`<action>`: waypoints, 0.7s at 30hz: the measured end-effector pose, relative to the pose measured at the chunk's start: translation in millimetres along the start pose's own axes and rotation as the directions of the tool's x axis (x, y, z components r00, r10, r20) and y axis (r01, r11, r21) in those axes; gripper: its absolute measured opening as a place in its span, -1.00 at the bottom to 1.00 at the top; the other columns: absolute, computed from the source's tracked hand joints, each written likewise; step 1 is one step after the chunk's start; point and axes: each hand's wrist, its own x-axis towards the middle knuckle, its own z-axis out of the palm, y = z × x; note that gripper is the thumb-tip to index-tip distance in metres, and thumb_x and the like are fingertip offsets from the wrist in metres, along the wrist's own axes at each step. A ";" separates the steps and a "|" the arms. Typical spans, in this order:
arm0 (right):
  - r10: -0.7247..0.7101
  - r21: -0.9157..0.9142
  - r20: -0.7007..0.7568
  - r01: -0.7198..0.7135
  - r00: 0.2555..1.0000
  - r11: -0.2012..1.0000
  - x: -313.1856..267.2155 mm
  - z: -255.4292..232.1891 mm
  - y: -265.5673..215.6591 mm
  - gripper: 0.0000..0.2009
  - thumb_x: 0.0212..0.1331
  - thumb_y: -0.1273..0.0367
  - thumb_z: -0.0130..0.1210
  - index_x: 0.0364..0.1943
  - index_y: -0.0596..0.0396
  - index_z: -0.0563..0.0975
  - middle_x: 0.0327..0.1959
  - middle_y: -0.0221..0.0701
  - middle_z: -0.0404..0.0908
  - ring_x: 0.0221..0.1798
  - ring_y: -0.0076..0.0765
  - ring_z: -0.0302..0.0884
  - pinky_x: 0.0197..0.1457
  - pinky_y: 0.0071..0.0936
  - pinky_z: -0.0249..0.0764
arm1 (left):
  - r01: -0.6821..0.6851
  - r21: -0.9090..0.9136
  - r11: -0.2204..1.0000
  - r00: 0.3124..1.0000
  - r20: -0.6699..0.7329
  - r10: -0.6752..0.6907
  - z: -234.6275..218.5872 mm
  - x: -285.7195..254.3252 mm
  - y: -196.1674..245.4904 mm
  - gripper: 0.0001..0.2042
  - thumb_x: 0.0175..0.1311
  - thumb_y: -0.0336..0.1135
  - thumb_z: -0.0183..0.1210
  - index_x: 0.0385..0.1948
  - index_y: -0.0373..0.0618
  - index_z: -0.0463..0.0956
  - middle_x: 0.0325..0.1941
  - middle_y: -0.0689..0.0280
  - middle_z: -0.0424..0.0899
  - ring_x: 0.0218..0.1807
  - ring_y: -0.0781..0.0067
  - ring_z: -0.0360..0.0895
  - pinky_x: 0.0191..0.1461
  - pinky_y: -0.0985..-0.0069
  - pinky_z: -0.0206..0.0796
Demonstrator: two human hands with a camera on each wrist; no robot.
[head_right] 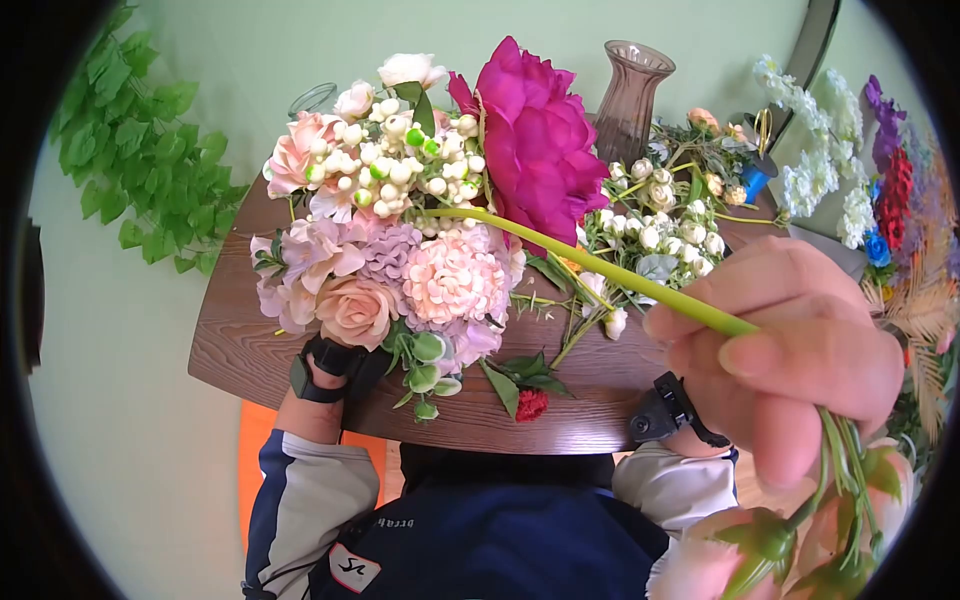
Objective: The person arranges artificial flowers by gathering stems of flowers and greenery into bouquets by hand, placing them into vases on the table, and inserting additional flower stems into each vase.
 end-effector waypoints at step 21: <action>0.136 0.116 -0.209 -0.114 0.968 0.987 -0.4 19.0 22.3 -0.83 0.08 0.43 0.17 -0.46 0.28 0.47 -0.66 -0.31 0.48 -0.67 -0.47 0.36 -0.63 -0.55 0.25 | -0.284 0.333 0.899 0.945 -0.063 0.321 -0.7 26.7 112.0 -0.56 0.31 -0.24 -0.03 0.20 -0.12 0.18 0.19 0.29 0.34 0.19 0.39 0.32 0.18 0.48 0.21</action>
